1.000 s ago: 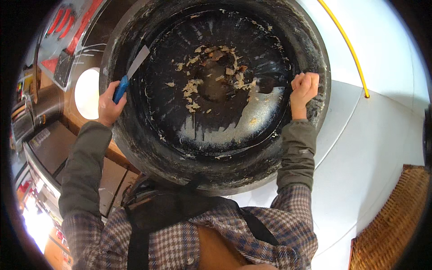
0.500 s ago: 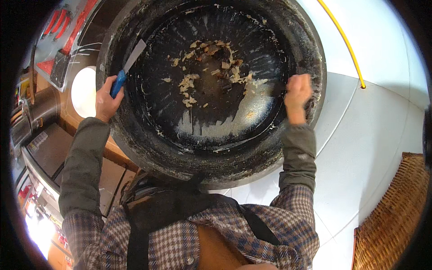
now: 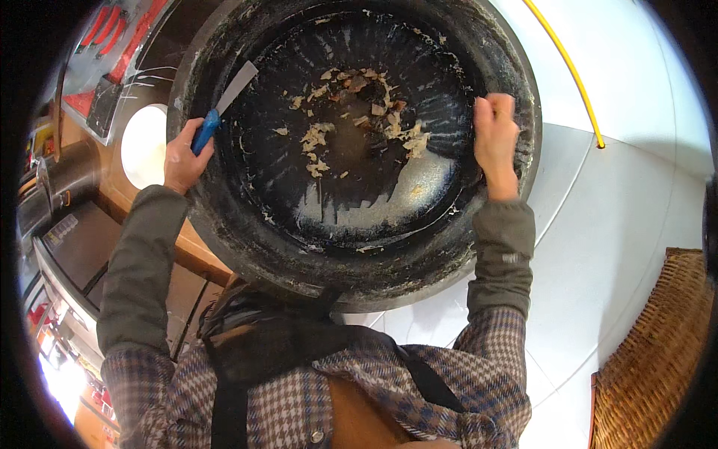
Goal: The person scrapes food residue from a large black pot using a blue spatula and a metal strainer, then rinses the pot with a hose and a ladle. The person continues to scrape and rinse the pot until it is clean.
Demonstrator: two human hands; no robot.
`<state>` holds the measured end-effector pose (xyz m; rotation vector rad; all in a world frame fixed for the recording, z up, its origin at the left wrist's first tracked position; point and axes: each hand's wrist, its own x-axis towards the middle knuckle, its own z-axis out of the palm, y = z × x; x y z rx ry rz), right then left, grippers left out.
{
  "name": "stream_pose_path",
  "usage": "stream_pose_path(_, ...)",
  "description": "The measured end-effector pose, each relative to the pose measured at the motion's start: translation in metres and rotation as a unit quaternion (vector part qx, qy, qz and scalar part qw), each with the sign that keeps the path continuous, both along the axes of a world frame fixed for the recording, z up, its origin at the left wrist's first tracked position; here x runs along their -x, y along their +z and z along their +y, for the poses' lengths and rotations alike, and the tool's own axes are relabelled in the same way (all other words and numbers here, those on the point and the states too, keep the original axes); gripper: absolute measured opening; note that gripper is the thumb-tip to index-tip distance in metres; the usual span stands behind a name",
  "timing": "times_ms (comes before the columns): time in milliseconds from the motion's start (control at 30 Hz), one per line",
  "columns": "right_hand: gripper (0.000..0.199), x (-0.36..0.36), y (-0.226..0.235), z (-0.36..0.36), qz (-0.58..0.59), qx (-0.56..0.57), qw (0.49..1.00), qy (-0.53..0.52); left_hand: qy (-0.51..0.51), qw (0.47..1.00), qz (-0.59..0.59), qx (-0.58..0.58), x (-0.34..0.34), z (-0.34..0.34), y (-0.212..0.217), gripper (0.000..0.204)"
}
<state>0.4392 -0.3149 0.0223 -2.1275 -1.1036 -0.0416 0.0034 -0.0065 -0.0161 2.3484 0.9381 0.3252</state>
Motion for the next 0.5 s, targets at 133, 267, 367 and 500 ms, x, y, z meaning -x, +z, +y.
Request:
stream_pose_path(133,0.016,0.01,-0.001,0.004,0.048,-0.2,0.977,0.059,-0.006,1.0,0.015,0.015,0.0,0.0,0.001,0.035)
stream_pose_path(267,0.018,0.01,-0.012,0.0,0.058,0.014,0.997,0.051,0.002,1.0,0.006,0.015,-0.001,-0.002,0.004,0.036)
stream_pose_path(367,0.021,0.003,-0.027,-0.017,-0.007,-0.054,0.999,0.0,0.005,1.0,-0.026,0.012,-0.003,-0.003,0.005,0.036)
stream_pose_path(500,0.017,-0.004,-0.038,-0.042,0.284,-0.268,0.916,0.094,0.01,1.0,-0.022,0.002,-0.004,-0.003,0.006,0.035)
